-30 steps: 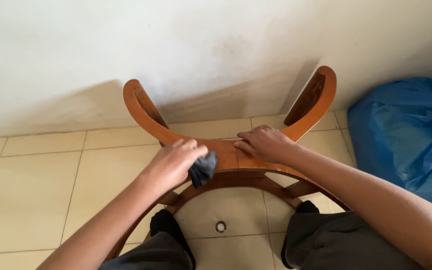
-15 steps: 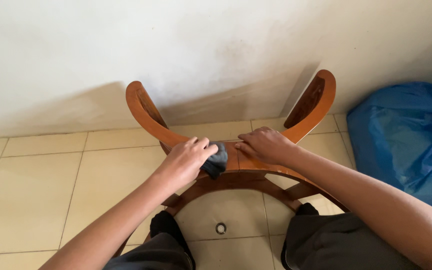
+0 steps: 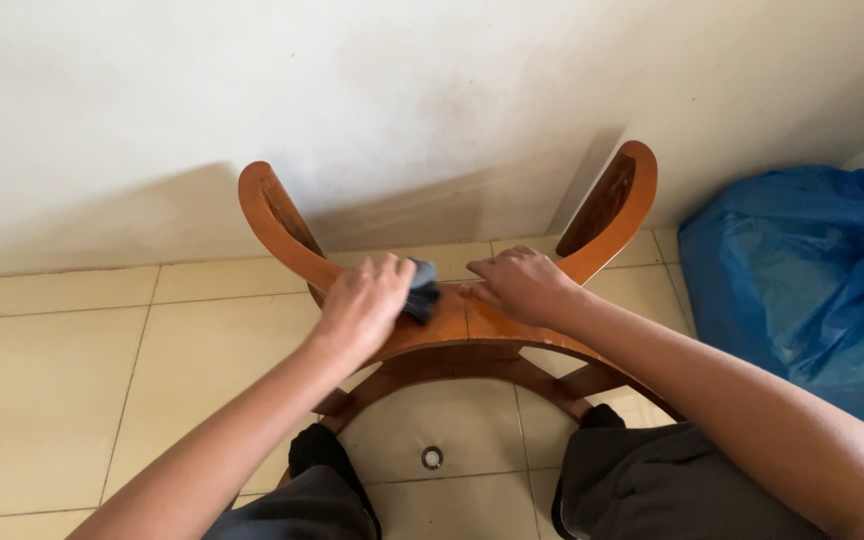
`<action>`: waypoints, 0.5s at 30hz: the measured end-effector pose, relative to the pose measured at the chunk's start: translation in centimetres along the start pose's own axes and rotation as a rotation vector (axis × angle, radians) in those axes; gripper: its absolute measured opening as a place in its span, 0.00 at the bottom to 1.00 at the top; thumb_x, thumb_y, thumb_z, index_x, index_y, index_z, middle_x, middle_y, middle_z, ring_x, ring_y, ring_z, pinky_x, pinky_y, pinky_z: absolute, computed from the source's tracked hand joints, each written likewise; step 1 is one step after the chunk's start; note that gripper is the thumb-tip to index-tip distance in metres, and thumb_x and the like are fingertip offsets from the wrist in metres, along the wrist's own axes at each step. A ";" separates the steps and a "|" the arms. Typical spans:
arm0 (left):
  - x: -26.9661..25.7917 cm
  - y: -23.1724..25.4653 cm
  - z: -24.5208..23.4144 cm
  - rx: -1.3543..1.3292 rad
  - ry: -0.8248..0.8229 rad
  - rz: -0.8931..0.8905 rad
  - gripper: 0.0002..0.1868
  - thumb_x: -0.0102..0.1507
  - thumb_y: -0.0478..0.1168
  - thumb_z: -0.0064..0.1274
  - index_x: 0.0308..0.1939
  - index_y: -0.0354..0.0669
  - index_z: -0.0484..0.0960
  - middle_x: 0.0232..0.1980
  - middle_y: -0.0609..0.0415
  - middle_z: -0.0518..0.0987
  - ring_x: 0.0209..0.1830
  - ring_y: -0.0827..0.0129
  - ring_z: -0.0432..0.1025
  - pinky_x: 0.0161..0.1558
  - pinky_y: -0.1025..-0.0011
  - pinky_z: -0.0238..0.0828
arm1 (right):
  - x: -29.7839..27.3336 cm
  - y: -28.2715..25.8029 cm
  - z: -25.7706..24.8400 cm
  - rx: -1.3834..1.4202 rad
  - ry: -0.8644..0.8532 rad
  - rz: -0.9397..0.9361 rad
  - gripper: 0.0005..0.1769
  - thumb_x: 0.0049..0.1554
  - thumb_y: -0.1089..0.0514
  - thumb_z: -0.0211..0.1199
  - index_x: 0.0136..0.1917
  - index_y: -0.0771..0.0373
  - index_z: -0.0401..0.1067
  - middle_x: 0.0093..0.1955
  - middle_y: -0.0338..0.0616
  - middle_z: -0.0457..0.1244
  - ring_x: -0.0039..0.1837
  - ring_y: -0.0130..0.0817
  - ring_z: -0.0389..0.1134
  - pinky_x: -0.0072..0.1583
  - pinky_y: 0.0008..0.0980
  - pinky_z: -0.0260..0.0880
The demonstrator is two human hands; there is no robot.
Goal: The person sands the wooden frame of a chair by hand with a piece of sandpaper, moving the paper back and forth along the curved segments and joints.
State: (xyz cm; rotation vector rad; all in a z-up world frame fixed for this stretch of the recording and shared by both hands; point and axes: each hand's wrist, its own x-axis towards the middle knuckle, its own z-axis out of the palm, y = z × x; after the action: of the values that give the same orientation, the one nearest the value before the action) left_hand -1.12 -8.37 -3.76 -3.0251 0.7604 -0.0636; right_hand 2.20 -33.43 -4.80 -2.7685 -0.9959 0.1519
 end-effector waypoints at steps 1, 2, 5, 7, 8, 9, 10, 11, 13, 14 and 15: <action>0.2 0.6 0.1 -0.056 0.022 0.060 0.16 0.61 0.18 0.49 0.53 0.28 0.74 0.47 0.37 0.78 0.39 0.53 0.78 0.35 0.63 0.83 | 0.1 -0.1 -0.3 0.022 0.002 0.081 0.27 0.63 0.37 0.50 0.60 0.61 0.73 0.46 0.55 0.70 0.53 0.56 0.70 0.57 0.54 0.70; 0.0 1.2 0.0 -0.055 0.025 0.061 0.16 0.61 0.18 0.49 0.53 0.28 0.74 0.47 0.37 0.78 0.39 0.53 0.78 0.35 0.63 0.83 | 0.1 -0.2 -0.6 0.045 0.005 0.165 0.27 0.63 0.39 0.51 0.63 0.59 0.73 0.45 0.57 0.70 0.52 0.56 0.71 0.56 0.53 0.70; -0.6 2.2 -1.0 -0.222 0.027 0.137 0.28 0.50 0.21 0.57 0.56 0.27 0.73 0.48 0.38 0.79 0.44 0.49 0.78 0.42 0.60 0.83 | -0.5 -1.1 -2.7 0.195 0.160 0.299 0.25 0.64 0.40 0.52 0.59 0.60 0.76 0.48 0.55 0.71 0.51 0.54 0.72 0.56 0.48 0.73; -0.9 1.9 -2.0 -0.539 0.084 0.023 0.28 0.53 0.30 0.64 0.55 0.26 0.72 0.53 0.36 0.78 0.42 0.50 0.79 0.42 0.61 0.82 | -1.1 -2.0 -4.5 0.274 0.180 0.417 0.25 0.63 0.40 0.52 0.59 0.59 0.77 0.47 0.54 0.72 0.49 0.52 0.73 0.55 0.46 0.73; -0.9 1.8 -2.6 -0.538 0.089 0.023 0.28 0.53 0.30 0.64 0.55 0.26 0.72 0.53 0.36 0.78 0.42 0.50 0.79 0.42 0.61 0.82 | -1.2 -2.5 -5.6 0.353 0.204 0.526 0.24 0.62 0.40 0.52 0.59 0.57 0.77 0.45 0.53 0.72 0.48 0.51 0.73 0.53 0.45 0.74; -0.8 1.5 -3.2 -0.555 0.081 -0.071 0.27 0.57 0.34 0.64 0.55 0.28 0.71 0.52 0.37 0.78 0.43 0.49 0.79 0.42 0.59 0.80 | -1.2 -3.0 -6.4 0.349 0.207 0.524 0.24 0.62 0.40 0.52 0.59 0.57 0.77 0.45 0.53 0.72 0.48 0.51 0.73 0.53 0.45 0.74; -0.7 1.2 -3.7 -0.573 0.070 -0.166 0.26 0.60 0.38 0.64 0.56 0.30 0.71 0.51 0.38 0.79 0.43 0.48 0.78 0.42 0.56 0.78 | -1.2 -3.4 -7.1 0.449 0.238 0.571 0.28 0.63 0.38 0.51 0.58 0.60 0.77 0.46 0.51 0.74 0.48 0.48 0.75 0.55 0.43 0.74; -0.3 1.0 -4.3 -0.574 0.073 -0.167 0.26 0.60 0.38 0.64 0.56 0.30 0.71 0.51 0.38 0.79 0.43 0.48 0.78 0.42 0.56 0.78 | -1.2 -3.8 -7.6 0.549 0.267 0.617 0.31 0.63 0.36 0.50 0.58 0.64 0.77 0.47 0.49 0.75 0.48 0.45 0.76 0.56 0.42 0.75; 0.4 0.8 -5.5 -0.629 0.275 -0.114 0.26 0.60 0.39 0.64 0.55 0.29 0.70 0.49 0.37 0.79 0.45 0.49 0.77 0.44 0.57 0.77 | -0.8 -4.4 -8.0 0.758 0.139 0.611 0.36 0.62 0.32 0.47 0.66 0.62 0.70 0.53 0.51 0.73 0.54 0.43 0.76 0.59 0.40 0.75; 0.8 0.8 -6.3 -0.628 0.281 -0.113 0.26 0.60 0.39 0.64 0.55 0.29 0.70 0.49 0.37 0.79 0.45 0.49 0.77 0.44 0.57 0.77 | -0.6 -4.5 -8.2 0.965 0.008 0.601 0.42 0.61 0.28 0.44 0.74 0.60 0.63 0.60 0.52 0.71 0.59 0.41 0.76 0.63 0.39 0.76; 1.0 0.9 -7.0 -0.765 0.132 -0.178 0.24 0.61 0.42 0.61 0.55 0.33 0.71 0.47 0.40 0.81 0.42 0.53 0.80 0.43 0.61 0.78 | -0.7 -4.8 -8.2 0.961 0.012 0.599 0.42 0.61 0.28 0.44 0.74 0.60 0.63 0.60 0.52 0.71 0.59 0.41 0.76 0.63 0.39 0.76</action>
State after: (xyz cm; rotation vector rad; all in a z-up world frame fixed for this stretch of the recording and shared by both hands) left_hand -0.96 -9.74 3.27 -3.8464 0.6233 0.0369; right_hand 0.04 -31.43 4.29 -2.0366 0.0126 0.5299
